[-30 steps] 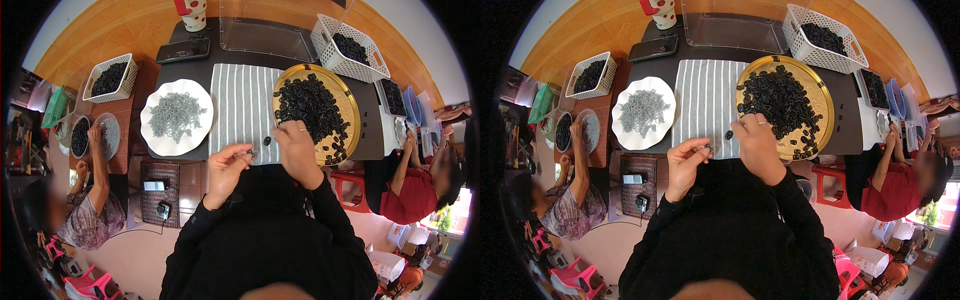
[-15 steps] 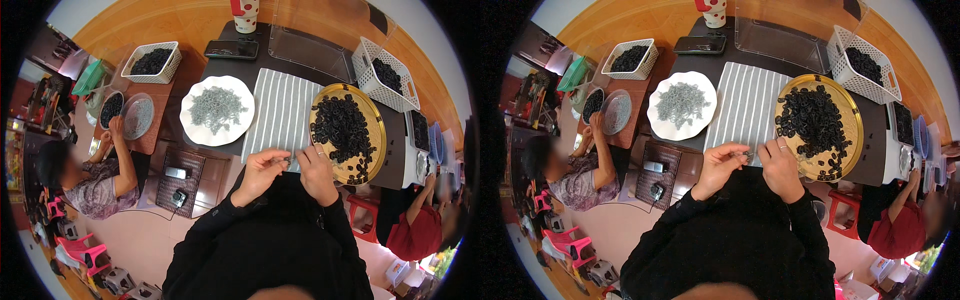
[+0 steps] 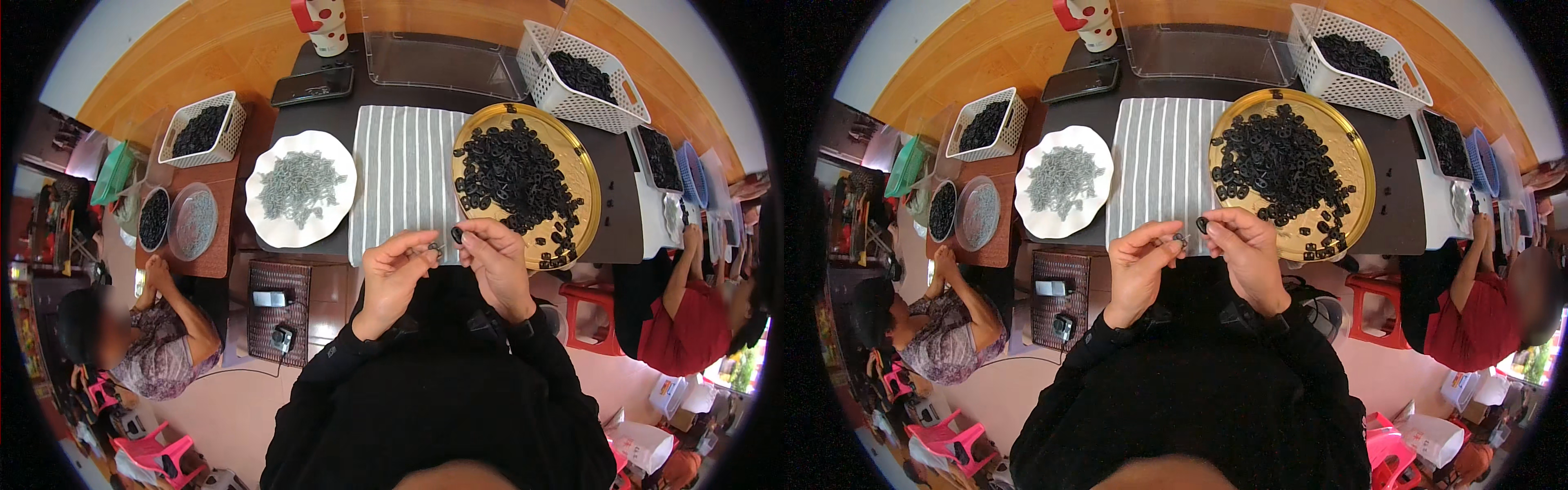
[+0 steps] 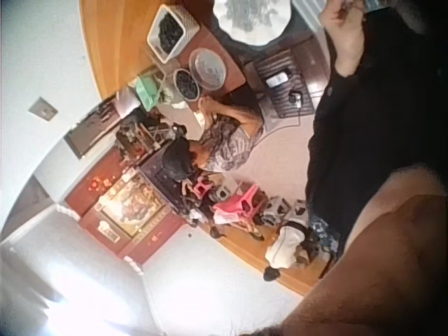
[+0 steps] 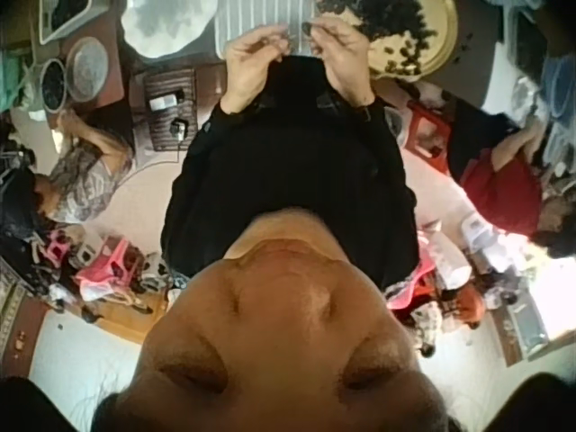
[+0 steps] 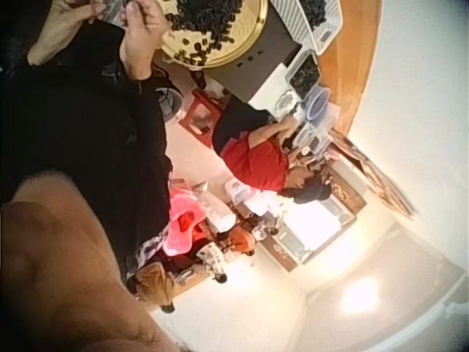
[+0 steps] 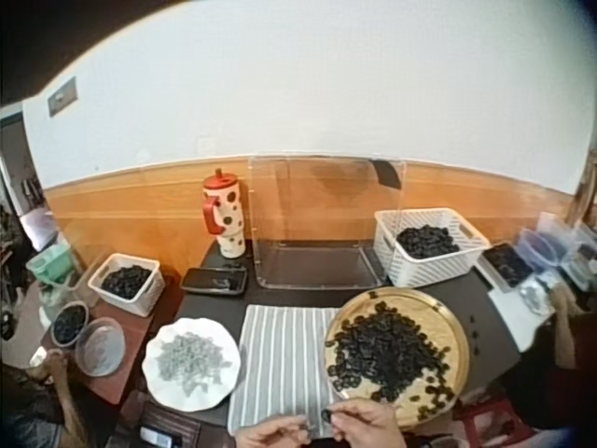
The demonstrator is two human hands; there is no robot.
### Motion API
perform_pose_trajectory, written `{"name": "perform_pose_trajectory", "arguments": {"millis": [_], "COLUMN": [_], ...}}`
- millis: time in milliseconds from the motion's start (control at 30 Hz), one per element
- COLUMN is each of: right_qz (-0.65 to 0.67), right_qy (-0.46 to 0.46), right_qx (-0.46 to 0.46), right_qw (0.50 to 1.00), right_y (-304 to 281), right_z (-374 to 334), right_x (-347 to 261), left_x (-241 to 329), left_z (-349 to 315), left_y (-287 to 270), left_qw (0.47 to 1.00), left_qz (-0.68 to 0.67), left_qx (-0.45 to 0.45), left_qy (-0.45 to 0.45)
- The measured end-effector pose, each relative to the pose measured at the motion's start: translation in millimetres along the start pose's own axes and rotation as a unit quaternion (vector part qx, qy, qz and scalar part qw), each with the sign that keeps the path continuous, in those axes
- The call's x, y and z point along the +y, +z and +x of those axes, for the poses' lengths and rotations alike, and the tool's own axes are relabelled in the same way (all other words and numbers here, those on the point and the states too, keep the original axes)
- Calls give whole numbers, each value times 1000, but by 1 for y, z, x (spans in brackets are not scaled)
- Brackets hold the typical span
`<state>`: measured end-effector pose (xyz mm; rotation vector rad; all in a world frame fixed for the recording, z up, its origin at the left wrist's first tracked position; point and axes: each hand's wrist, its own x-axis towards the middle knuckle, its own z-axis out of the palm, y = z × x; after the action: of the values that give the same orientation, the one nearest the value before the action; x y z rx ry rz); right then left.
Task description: The person picks up black plastic components from a tray, joins them with metal pins from a plate, and places the assembled units onto a striped cloth. They repeat this process, occasionally reaching into a white basket to retrieve more black components.
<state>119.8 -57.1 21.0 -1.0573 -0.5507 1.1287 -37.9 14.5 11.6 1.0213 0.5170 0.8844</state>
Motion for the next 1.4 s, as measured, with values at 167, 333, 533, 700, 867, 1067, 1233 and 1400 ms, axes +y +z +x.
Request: {"name": "perform_pose_trajectory", "arguments": {"millis": [167,333,533,700,867,1067,1233,1400], "right_qz": [-1,-32,-95,-156,-166,-234,-197,-205], "right_qy": [-13,-22,-50,-87,-148,-196,-176,-217], "right_qx": [-17,-13,4,-1,-38,-34,-48,-60], "right_qw": [1000,999,994,984,974,952,963,953], "right_y": [2,4,10,11,14,13,6,9], "right_z": [-4,-5,-5,-6,-7,-6,-5,-8], "right_x": [1,2,2,2,3,6,8,9], "left_x": [-2,-4,-5,-6,-4,-7,-6,-8], "left_z": [1,1,1,1,1,2,1,3], "left_y": [3,5,4,3,5,4,2,1], "left_qw": [1000,1000,1000,1000,1000,1000,1000,1000], "left_qz": [-6,-9,-4,-4,-2,-6,4,-18], "left_qx": [-6,-1,4,1,3,13,-15,-7], "left_qy": [5,8,-3,5,3,0,-10,-24]}}
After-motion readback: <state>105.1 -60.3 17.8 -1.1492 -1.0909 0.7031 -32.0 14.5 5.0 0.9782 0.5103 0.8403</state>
